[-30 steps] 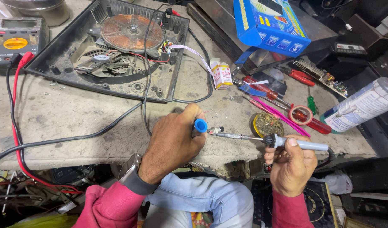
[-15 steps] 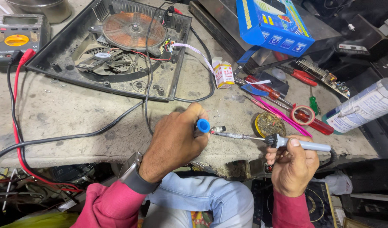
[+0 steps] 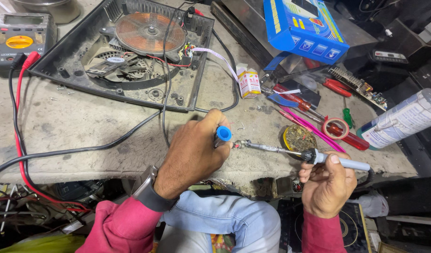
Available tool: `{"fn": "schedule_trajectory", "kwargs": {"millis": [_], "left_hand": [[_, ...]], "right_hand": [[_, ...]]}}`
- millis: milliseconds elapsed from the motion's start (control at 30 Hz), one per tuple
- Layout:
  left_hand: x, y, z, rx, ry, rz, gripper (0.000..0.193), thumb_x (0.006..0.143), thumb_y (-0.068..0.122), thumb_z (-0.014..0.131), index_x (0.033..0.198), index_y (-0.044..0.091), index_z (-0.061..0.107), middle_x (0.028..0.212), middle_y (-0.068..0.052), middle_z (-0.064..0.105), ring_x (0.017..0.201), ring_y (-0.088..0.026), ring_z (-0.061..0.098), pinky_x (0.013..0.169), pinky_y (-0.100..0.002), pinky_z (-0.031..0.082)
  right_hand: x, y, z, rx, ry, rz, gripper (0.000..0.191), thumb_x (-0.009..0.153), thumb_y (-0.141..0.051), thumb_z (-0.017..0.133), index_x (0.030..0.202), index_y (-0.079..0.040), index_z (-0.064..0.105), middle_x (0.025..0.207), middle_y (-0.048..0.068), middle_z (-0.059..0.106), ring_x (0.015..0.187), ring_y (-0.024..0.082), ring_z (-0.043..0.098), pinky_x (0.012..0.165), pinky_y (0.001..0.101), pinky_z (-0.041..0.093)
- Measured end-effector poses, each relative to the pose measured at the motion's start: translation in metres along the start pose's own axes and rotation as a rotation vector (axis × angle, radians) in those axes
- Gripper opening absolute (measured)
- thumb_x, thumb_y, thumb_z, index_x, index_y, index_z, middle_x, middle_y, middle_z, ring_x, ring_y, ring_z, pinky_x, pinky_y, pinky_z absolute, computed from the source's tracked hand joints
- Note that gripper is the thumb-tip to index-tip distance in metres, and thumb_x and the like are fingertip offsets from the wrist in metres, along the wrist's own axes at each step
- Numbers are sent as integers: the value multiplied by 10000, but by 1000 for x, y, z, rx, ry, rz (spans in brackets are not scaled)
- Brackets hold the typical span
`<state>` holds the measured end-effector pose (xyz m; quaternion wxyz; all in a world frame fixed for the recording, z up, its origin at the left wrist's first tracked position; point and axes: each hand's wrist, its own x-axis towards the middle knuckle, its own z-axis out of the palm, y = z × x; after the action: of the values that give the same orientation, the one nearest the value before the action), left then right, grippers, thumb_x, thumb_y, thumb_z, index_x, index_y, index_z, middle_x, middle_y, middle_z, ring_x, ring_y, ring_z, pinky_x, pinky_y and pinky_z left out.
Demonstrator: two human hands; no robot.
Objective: The person solders a wire to a small metal connector at a cluttered workbench, holding the connector in one hand and a soldering iron in the other. They then wrap the connector with red electrical tape, tearing and pressing the tape around it by hand.
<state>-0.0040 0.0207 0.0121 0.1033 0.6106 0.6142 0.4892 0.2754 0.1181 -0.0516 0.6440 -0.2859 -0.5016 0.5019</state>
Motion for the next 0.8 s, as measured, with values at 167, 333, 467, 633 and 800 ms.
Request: {"fn": "schedule_trajectory", "kwargs": {"millis": [167, 333, 467, 633, 800], "left_hand": [[3, -2, 3, 1, 26, 48, 202, 820, 108, 724, 961, 93, 581, 688, -156, 682, 707, -420, 678, 617, -545, 480], [-1, -1, 7, 42, 42, 74, 204, 828, 109, 729, 964, 90, 579, 709, -164, 687, 716, -424, 679, 615, -556, 473], [-8, 4, 7, 1, 47, 68, 203, 816, 91, 722, 949, 89, 570, 733, -154, 701, 737, -413, 687, 623, -543, 476], [-19, 11, 7, -91, -5, 70, 211, 830, 76, 698, 987, 72, 556, 730, -164, 687, 747, -417, 680, 633, -524, 481], [-19, 12, 7, -146, 4, 79, 193, 851, 80, 692, 985, 68, 555, 771, -166, 695, 770, -413, 684, 635, -501, 489]], "right_hand": [[-2, 2, -7, 127, -11, -20, 193, 1067, -200, 608, 1096, -14, 564, 820, 174, 652, 619, 231, 608, 541, 333, 498], [-4, 4, -10, 154, -21, -25, 170, 1049, -98, 678, 1133, -1, 567, 794, 136, 615, 664, 235, 616, 584, 353, 510], [-16, -2, -14, 42, -69, -164, 208, 1014, -90, 684, 1133, 42, 577, 879, 203, 669, 671, 252, 659, 651, 383, 568], [-37, -7, -25, -84, -121, -402, 263, 1021, -81, 709, 1202, 71, 596, 933, 229, 687, 732, 286, 703, 724, 403, 619], [-37, -3, -35, -161, -65, -618, 363, 1084, -158, 751, 1340, 37, 585, 1036, 233, 706, 827, 302, 719, 726, 398, 642]]}}
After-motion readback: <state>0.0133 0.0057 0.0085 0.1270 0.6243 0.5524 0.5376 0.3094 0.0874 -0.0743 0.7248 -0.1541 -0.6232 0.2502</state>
